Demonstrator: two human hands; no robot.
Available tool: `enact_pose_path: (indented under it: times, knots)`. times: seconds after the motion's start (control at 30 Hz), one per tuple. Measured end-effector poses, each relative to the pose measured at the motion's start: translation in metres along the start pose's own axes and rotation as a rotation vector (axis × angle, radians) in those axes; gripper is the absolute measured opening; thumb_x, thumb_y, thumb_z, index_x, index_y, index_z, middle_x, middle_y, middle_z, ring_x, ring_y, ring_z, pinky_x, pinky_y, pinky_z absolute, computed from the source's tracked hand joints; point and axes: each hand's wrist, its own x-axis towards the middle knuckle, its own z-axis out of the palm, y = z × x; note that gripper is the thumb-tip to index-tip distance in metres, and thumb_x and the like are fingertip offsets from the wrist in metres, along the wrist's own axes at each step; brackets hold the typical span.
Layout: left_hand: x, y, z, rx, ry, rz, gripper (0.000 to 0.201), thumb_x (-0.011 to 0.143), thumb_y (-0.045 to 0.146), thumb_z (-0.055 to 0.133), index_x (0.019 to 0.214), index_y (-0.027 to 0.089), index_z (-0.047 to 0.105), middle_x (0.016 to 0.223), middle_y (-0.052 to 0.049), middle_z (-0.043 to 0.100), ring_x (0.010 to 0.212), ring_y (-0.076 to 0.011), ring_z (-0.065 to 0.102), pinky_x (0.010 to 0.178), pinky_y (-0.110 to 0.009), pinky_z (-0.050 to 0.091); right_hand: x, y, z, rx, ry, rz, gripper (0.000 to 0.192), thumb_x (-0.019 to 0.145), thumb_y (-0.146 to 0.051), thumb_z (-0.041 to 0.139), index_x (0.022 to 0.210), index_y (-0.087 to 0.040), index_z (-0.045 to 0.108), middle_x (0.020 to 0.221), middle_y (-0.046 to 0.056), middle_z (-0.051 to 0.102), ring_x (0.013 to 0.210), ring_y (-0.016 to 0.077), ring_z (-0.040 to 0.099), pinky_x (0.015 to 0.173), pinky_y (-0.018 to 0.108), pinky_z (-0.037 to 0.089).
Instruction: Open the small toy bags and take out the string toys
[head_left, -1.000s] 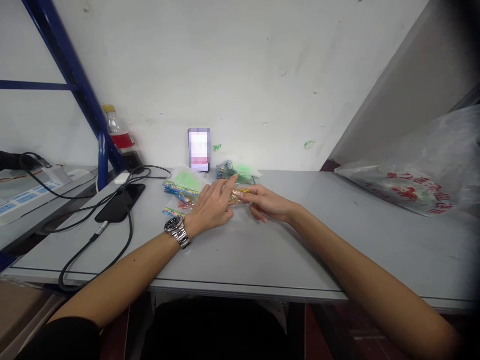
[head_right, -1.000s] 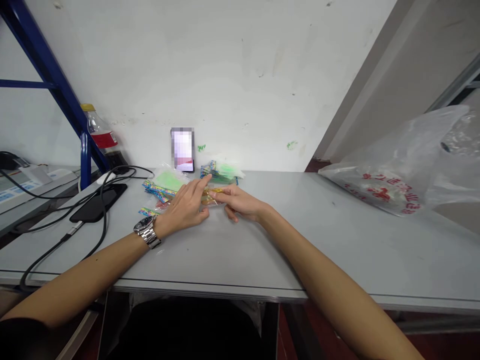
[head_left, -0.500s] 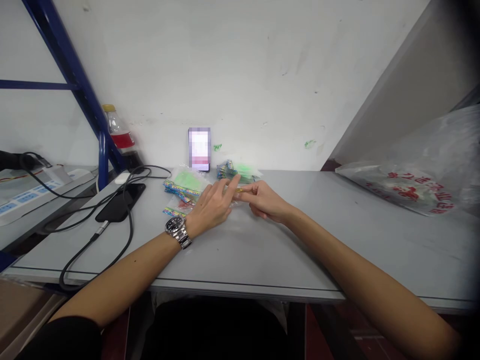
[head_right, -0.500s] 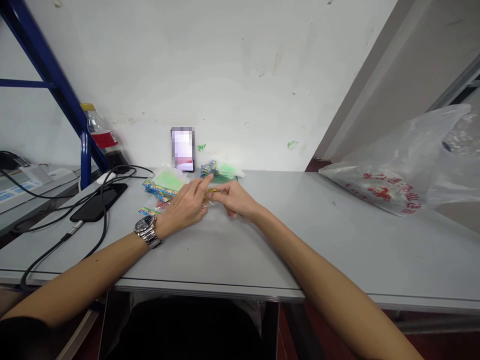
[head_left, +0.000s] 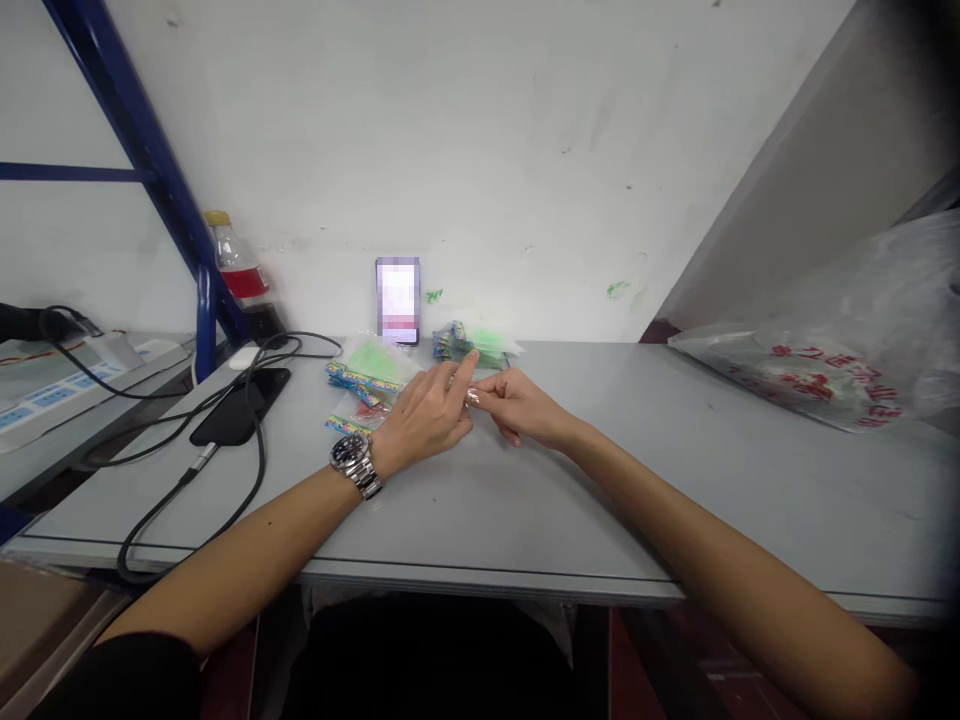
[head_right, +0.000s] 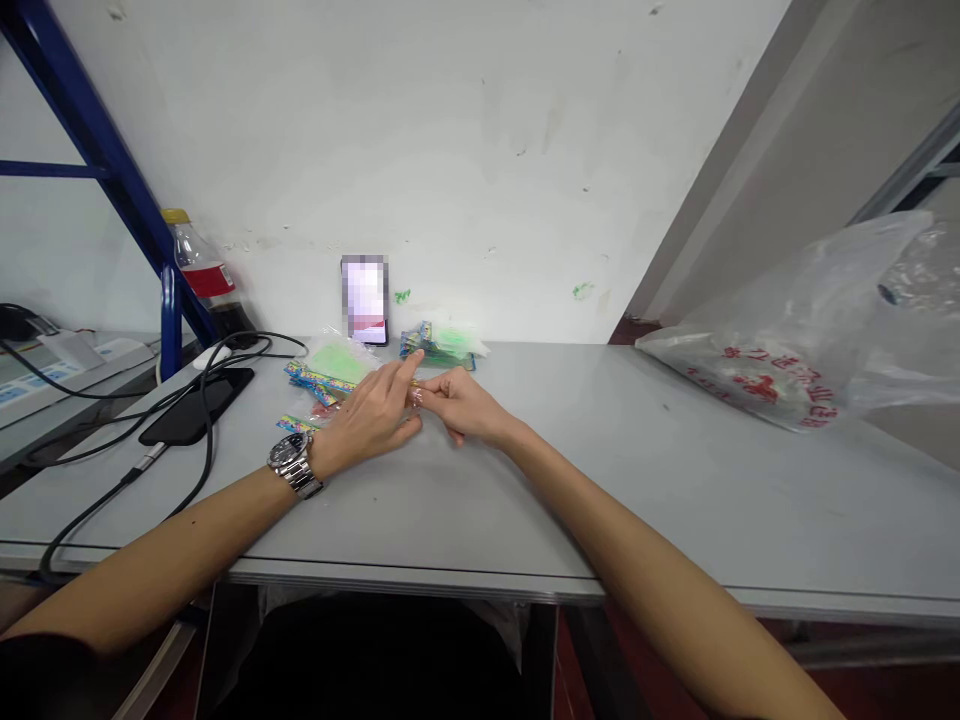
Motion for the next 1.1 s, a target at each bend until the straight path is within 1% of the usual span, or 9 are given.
enact_pose_path:
  times: [0.2, 0.33, 0.43, 0.5, 0.6, 0.77, 0.87, 1.0, 1.1]
  knots:
    - [0.000, 0.000, 0.002, 0.012, 0.005, 0.016, 0.072, 0.082, 0.020, 0.050, 0.145, 0.007, 0.018, 0.111, -0.019, 0.058, 0.099, -0.0289, 0.058, 0.082, -0.040, 0.048, 0.000, 0.000, 0.004, 0.021, -0.031, -0.016, 0.041, 0.084, -0.042, 0.058, 0.051, -0.016, 0.054, 0.036, -0.007, 0.040, 0.029, 0.0055, 0.039, 0.033, 0.020, 0.027]
    - [0.000, 0.000, 0.001, 0.030, -0.015, 0.010, 0.077, 0.080, 0.016, 0.051, 0.148, 0.009, 0.014, 0.111, -0.017, 0.058, 0.099, -0.0291, 0.057, 0.081, -0.040, 0.048, 0.001, -0.001, 0.002, -0.030, 0.053, -0.028, 0.025, 0.081, -0.036, 0.061, 0.068, -0.015, 0.070, 0.051, -0.004, 0.056, 0.032, 0.0030, 0.034, 0.031, 0.020, 0.028]
    - [0.000, 0.000, -0.001, 0.038, -0.033, 0.004, 0.081, 0.079, 0.009, 0.048, 0.149, 0.012, 0.009, 0.116, -0.017, 0.055, 0.100, -0.0281, 0.056, 0.081, -0.040, 0.047, 0.002, 0.002, 0.000, -0.019, 0.094, -0.024, 0.026, 0.081, -0.036, 0.060, 0.077, -0.015, 0.074, 0.056, -0.002, 0.061, 0.031, 0.0024, 0.031, 0.030, 0.021, 0.026]
    - [0.000, 0.000, -0.002, 0.040, -0.031, 0.002, 0.080, 0.080, 0.006, 0.045, 0.150, 0.013, 0.006, 0.118, -0.018, 0.054, 0.101, -0.0272, 0.055, 0.082, -0.039, 0.046, 0.002, 0.004, 0.000, 0.026, 0.092, -0.013, 0.030, 0.082, -0.040, 0.059, 0.076, -0.015, 0.073, 0.052, -0.003, 0.059, 0.029, 0.0028, 0.030, 0.029, 0.022, 0.023]
    - [0.000, 0.000, -0.003, 0.043, -0.016, 0.006, 0.077, 0.084, 0.006, 0.041, 0.150, 0.011, 0.003, 0.115, -0.017, 0.055, 0.100, -0.0265, 0.055, 0.082, -0.038, 0.046, 0.002, 0.005, 0.002, 0.080, 0.080, -0.002, 0.034, 0.083, -0.044, 0.059, 0.070, -0.015, 0.070, 0.041, -0.005, 0.048, 0.026, 0.0039, 0.029, 0.030, 0.021, 0.020]
    - [0.000, 0.001, 0.000, 0.054, -0.007, 0.024, 0.076, 0.085, 0.009, 0.042, 0.150, 0.011, 0.003, 0.110, -0.016, 0.057, 0.096, -0.0268, 0.056, 0.082, -0.039, 0.045, 0.003, 0.005, 0.008, 0.006, 0.090, -0.016, 0.037, 0.084, -0.041, 0.057, 0.056, -0.016, 0.059, 0.035, -0.008, 0.039, 0.025, 0.0048, 0.031, 0.030, 0.020, 0.021]
    - [0.000, 0.001, 0.002, 0.043, 0.001, 0.056, 0.078, 0.085, 0.010, 0.044, 0.150, 0.012, 0.001, 0.111, -0.017, 0.057, 0.096, -0.0272, 0.056, 0.082, -0.039, 0.045, 0.003, 0.005, 0.013, -0.074, 0.116, -0.052, 0.039, 0.084, -0.032, 0.053, 0.048, -0.017, 0.052, 0.034, -0.007, 0.040, 0.026, 0.0053, 0.035, 0.032, 0.020, 0.024]
    - [0.000, 0.002, 0.004, 0.019, 0.004, 0.072, 0.080, 0.085, 0.012, 0.046, 0.151, 0.013, 0.000, 0.113, -0.017, 0.057, 0.099, -0.0278, 0.056, 0.082, -0.039, 0.046, 0.004, 0.007, 0.016, -0.171, 0.141, -0.100, 0.027, 0.079, -0.020, 0.051, 0.053, -0.016, 0.059, 0.046, -0.002, 0.057, 0.034, 0.0079, 0.050, 0.039, 0.020, 0.036]
    - [0.001, 0.001, 0.004, -0.025, 0.023, 0.049, 0.082, 0.086, 0.019, 0.051, 0.150, 0.012, 0.001, 0.111, -0.017, 0.057, 0.098, -0.0287, 0.056, 0.081, -0.041, 0.047, 0.004, 0.006, 0.015, -0.171, 0.160, -0.151, 0.022, 0.077, -0.020, 0.052, 0.061, -0.015, 0.066, 0.051, -0.001, 0.062, 0.044, 0.0115, 0.059, 0.046, 0.022, 0.044]
